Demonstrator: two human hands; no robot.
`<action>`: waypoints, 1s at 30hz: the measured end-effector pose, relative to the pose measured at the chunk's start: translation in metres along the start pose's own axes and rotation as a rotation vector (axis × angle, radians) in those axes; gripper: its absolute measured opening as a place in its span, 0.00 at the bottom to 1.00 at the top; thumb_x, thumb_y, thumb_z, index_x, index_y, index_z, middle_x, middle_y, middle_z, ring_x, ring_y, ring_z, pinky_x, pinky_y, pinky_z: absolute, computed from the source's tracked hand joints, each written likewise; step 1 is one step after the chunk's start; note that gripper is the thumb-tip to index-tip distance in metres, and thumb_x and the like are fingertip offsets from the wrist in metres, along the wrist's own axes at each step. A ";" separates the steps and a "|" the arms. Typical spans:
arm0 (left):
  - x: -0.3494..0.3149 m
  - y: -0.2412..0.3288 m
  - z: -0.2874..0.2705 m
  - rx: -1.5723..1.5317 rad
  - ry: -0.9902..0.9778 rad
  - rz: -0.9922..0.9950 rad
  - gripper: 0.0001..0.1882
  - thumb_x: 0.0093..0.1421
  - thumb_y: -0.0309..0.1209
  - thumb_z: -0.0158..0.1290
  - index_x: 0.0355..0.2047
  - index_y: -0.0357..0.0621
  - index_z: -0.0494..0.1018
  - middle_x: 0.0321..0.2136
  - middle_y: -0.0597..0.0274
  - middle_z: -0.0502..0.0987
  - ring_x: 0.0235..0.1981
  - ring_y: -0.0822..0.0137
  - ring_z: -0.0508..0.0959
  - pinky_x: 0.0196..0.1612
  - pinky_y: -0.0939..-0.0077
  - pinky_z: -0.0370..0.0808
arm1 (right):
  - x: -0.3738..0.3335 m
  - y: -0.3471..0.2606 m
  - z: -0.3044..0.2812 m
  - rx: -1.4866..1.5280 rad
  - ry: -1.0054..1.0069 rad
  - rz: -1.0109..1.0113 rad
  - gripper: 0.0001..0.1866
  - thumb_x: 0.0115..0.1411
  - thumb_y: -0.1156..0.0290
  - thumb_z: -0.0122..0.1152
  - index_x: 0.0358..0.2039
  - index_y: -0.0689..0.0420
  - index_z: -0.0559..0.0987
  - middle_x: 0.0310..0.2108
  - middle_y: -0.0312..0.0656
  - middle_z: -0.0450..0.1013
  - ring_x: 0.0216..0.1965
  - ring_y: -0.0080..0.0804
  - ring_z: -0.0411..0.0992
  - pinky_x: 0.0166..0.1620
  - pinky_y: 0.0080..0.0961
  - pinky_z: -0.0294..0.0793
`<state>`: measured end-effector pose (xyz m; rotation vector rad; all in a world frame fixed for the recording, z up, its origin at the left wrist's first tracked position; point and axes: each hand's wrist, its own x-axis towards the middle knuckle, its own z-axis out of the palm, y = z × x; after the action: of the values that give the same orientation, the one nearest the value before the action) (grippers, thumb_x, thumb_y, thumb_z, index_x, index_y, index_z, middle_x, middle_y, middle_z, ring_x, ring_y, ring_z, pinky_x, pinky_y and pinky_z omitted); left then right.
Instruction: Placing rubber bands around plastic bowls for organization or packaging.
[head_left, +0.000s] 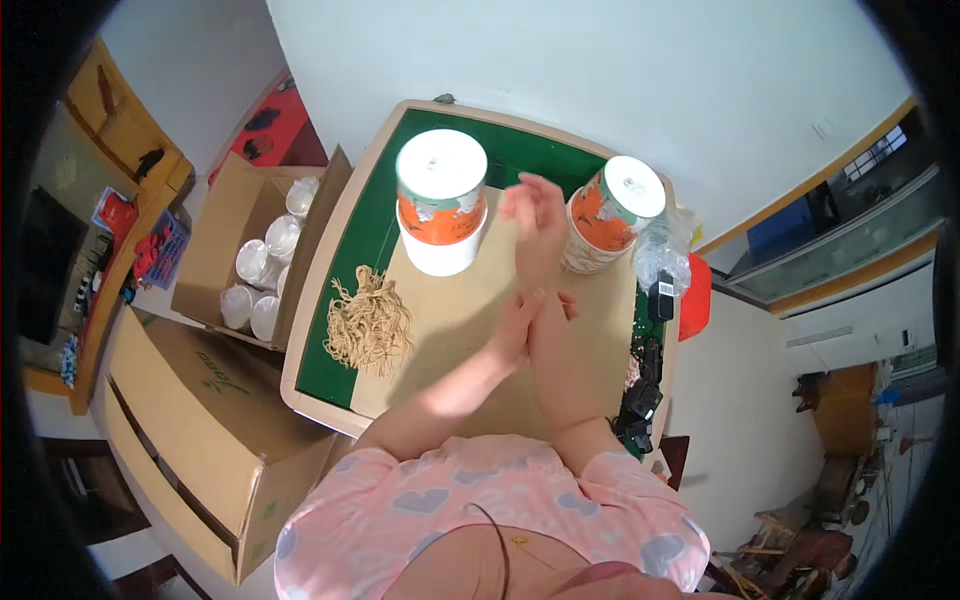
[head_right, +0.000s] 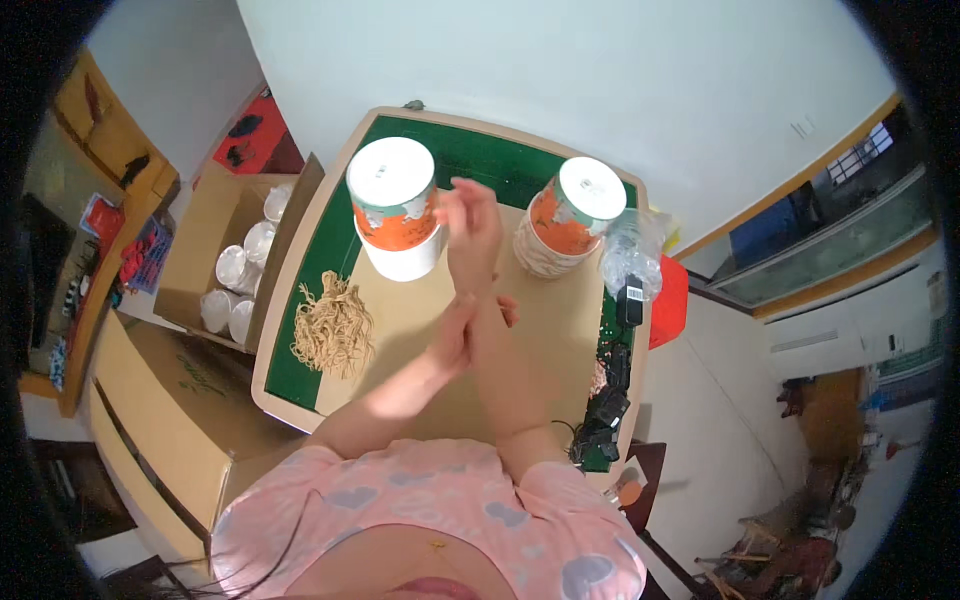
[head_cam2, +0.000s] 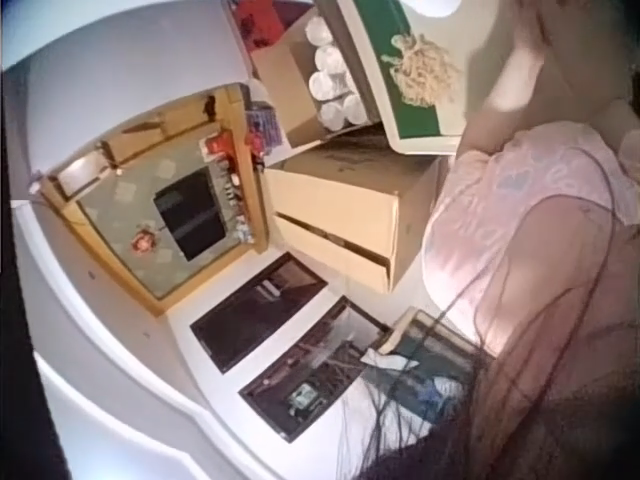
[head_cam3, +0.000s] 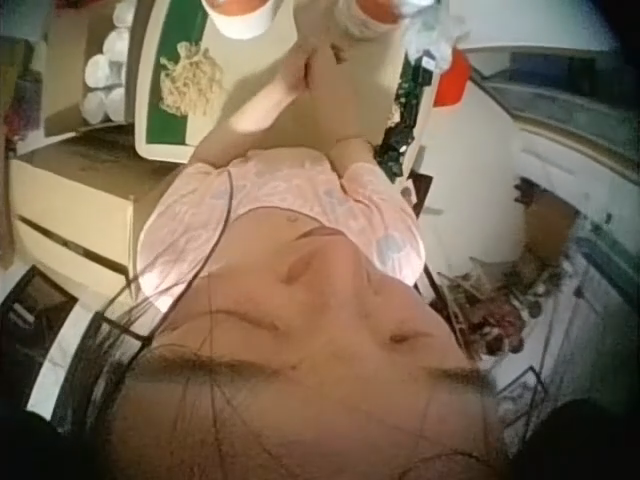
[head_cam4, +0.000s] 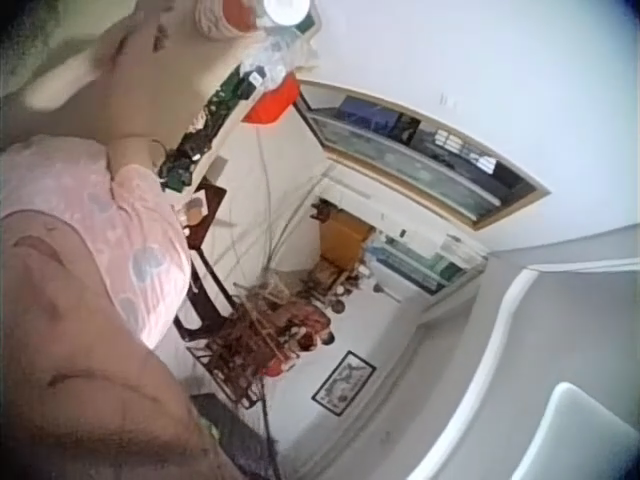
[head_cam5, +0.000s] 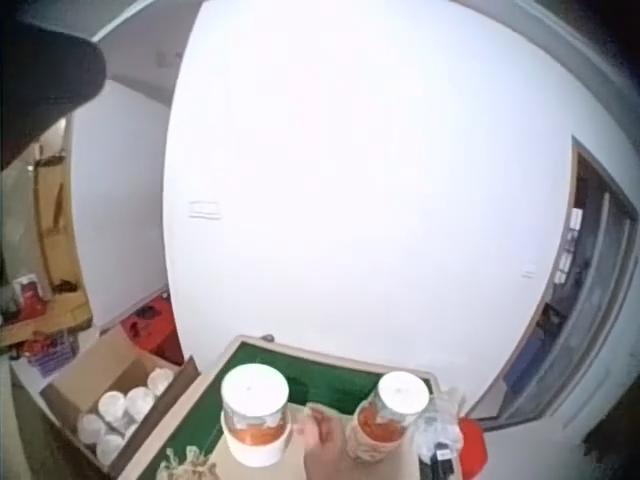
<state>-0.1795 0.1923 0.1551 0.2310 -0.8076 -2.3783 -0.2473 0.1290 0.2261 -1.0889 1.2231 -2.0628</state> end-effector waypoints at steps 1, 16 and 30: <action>-0.004 -0.002 -0.002 -0.014 -0.003 0.015 0.33 0.63 0.48 0.42 0.59 0.36 0.50 0.51 0.51 0.67 0.49 0.62 0.70 0.53 0.68 0.66 | 0.010 0.000 0.014 -0.067 0.000 -0.005 0.10 0.60 0.74 0.52 0.42 0.61 0.71 0.32 0.39 0.72 0.29 0.20 0.71 0.35 0.16 0.70; -0.123 0.013 -0.165 0.811 0.132 -0.189 0.20 0.56 0.34 0.55 0.48 0.41 0.70 0.38 0.59 0.76 0.38 0.69 0.75 0.44 0.75 0.72 | 0.046 0.024 0.070 -1.072 -0.877 -0.471 0.15 0.42 0.79 0.65 0.27 0.59 0.67 0.27 0.47 0.66 0.31 0.45 0.65 0.33 0.33 0.65; -0.123 0.036 -0.184 0.793 0.392 -0.099 0.16 0.57 0.35 0.54 0.43 0.39 0.72 0.33 0.58 0.78 0.34 0.69 0.76 0.39 0.76 0.73 | 0.065 -0.059 0.077 -1.000 -0.724 -0.338 0.12 0.46 0.80 0.62 0.27 0.60 0.67 0.24 0.40 0.61 0.27 0.33 0.61 0.33 0.25 0.64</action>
<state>0.0000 0.1527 0.0260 1.0328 -1.5130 -1.8776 -0.2205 0.0722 0.3244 -2.3336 1.7276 -0.9242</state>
